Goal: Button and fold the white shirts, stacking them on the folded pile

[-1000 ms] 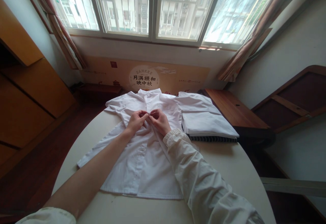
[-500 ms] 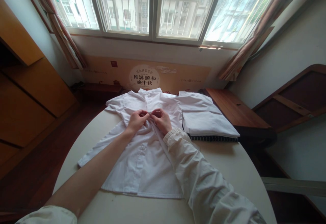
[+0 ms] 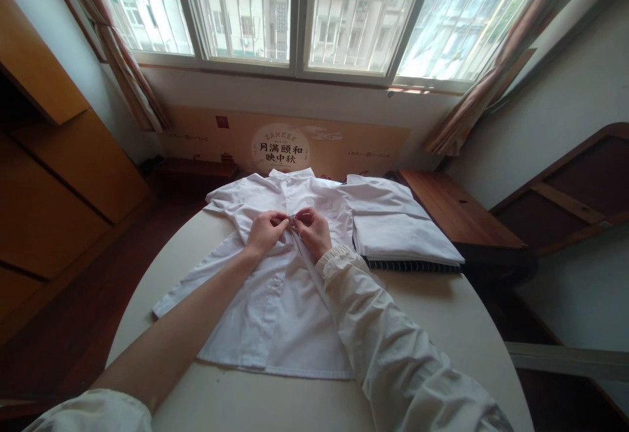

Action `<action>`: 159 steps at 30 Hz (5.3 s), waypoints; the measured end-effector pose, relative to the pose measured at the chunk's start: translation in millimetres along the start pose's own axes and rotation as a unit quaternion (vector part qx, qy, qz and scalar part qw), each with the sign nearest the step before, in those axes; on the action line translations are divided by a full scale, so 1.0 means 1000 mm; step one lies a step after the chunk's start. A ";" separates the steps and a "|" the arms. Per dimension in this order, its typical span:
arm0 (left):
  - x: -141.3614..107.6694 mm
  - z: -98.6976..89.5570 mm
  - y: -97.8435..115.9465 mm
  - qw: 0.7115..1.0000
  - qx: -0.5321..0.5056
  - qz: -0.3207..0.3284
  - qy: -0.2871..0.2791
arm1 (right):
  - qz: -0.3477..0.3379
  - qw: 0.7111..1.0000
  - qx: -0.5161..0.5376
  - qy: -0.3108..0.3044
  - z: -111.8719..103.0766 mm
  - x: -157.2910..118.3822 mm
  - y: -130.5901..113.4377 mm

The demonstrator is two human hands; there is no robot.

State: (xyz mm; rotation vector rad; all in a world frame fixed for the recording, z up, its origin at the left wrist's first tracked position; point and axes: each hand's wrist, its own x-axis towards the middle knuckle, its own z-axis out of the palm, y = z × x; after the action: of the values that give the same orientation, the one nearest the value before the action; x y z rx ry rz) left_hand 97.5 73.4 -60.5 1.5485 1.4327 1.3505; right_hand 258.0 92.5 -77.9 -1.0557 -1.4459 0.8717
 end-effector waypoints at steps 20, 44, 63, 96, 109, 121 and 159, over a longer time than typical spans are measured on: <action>-0.002 0.005 -0.002 1.000 0.008 0.002 0.006 | -0.064 0.995 -0.076 0.010 0.001 -0.002 -0.006; -0.001 -0.001 -0.001 0.992 -0.108 -0.059 -0.034 | -0.062 0.994 -0.083 -0.016 0.000 -0.002 -0.007; -0.001 0.000 -0.007 0.999 -0.032 0.027 -0.010 | -0.080 0.991 -0.107 -0.018 -0.002 -0.002 -0.012; 0.010 -0.005 -0.018 0.991 -0.068 0.012 -0.116 | -0.297 0.860 -0.403 -0.094 -0.018 0.001 -0.027; 0.011 -0.005 -0.017 0.989 -0.084 -0.020 -0.122 | -0.294 0.884 -0.353 -0.086 -0.016 0.001 -0.023; 0.004 -0.003 -0.012 0.990 -0.104 -0.011 -0.097 | -0.285 0.864 -0.402 -0.101 -0.016 0.001 -0.025; -0.011 -0.001 0.000 0.994 0.067 0.081 -0.008 | -0.074 0.941 -0.304 -0.129 -0.069 -0.069 -0.040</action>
State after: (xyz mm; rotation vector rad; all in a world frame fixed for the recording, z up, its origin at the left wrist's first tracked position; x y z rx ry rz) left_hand 97.8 62.9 -63.0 1.7915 1.4385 1.3542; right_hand 321.8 11.6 -54.0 -1.2879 -2.0664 0.4659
